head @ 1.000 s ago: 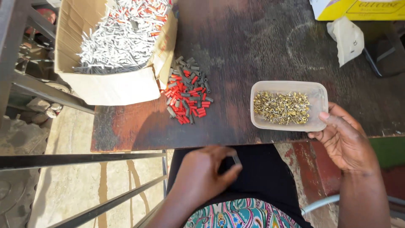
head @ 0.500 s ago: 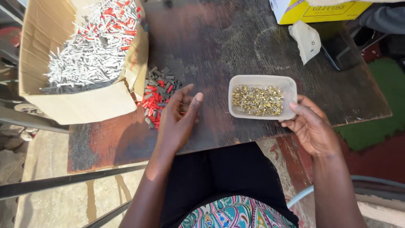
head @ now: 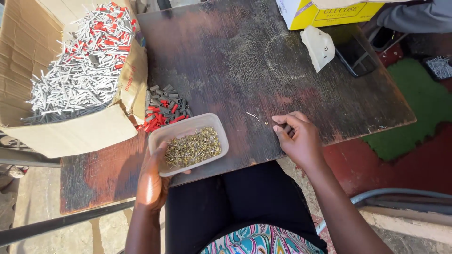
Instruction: The person sits at a table and assembles small metal fasteners by hand. They pick up silver nails and small brass rings, insert the rings onto the nails, and place the assembled pieces into a clear plastic container. They also sort red and grey plastic caps from a cardboard box onto the table.
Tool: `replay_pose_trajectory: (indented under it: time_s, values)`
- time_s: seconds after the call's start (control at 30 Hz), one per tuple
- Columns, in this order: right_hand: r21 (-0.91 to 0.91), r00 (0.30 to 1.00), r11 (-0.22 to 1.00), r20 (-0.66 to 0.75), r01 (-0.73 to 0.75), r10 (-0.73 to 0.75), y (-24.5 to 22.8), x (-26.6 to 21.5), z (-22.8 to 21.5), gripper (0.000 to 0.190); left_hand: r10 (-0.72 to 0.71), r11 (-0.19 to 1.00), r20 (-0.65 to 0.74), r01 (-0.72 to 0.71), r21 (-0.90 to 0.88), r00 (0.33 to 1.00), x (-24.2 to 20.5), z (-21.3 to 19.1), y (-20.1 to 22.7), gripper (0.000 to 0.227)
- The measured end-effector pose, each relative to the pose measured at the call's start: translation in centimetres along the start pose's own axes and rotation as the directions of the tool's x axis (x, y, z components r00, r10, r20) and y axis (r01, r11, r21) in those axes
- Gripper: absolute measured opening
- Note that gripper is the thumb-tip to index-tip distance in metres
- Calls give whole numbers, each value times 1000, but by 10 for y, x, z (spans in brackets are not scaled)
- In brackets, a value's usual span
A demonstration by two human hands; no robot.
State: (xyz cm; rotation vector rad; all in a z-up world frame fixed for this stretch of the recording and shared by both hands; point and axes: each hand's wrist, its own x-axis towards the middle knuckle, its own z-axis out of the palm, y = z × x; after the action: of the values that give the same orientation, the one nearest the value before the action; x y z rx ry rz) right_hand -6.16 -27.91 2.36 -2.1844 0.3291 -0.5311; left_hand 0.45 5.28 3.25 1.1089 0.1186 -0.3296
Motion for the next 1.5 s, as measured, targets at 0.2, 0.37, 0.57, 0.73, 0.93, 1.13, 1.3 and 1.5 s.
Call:
replay_pose_trajectory:
  time_s: [0.2,0.37,0.57,0.73,0.93,1.13,1.3,1.5]
  values:
    - [-191,996,977,-8,90,-93,-3,8,18,18,24,1000,-19,-23,13,1000,-12,-13,6,51]
    - [-262,987,952,64,161,-149,-4,24,21,7,5,989,-26,-1,147,1000,2,-6,-9,66]
    - [341,979,934,130,102,-154,-88,14,26,8,230,893,155,-272,358,961,0,11,-21,48]
    - [250,958,958,213,137,-193,-86,28,21,23,277,879,202,-333,343,939,6,-3,-29,40]
    - [-211,981,964,140,159,-131,-26,17,21,30,226,947,-72,-201,249,972,4,-3,-33,55]
    - [-169,944,942,214,289,-251,-32,11,41,30,207,966,-101,-187,179,973,7,-11,-46,58]
    - [-100,907,945,328,311,-264,-56,8,32,27,212,977,-100,-207,59,972,15,-15,-50,57]
    - [-91,922,960,314,266,-226,-45,10,31,27,241,970,-62,-239,41,969,19,-17,-53,54]
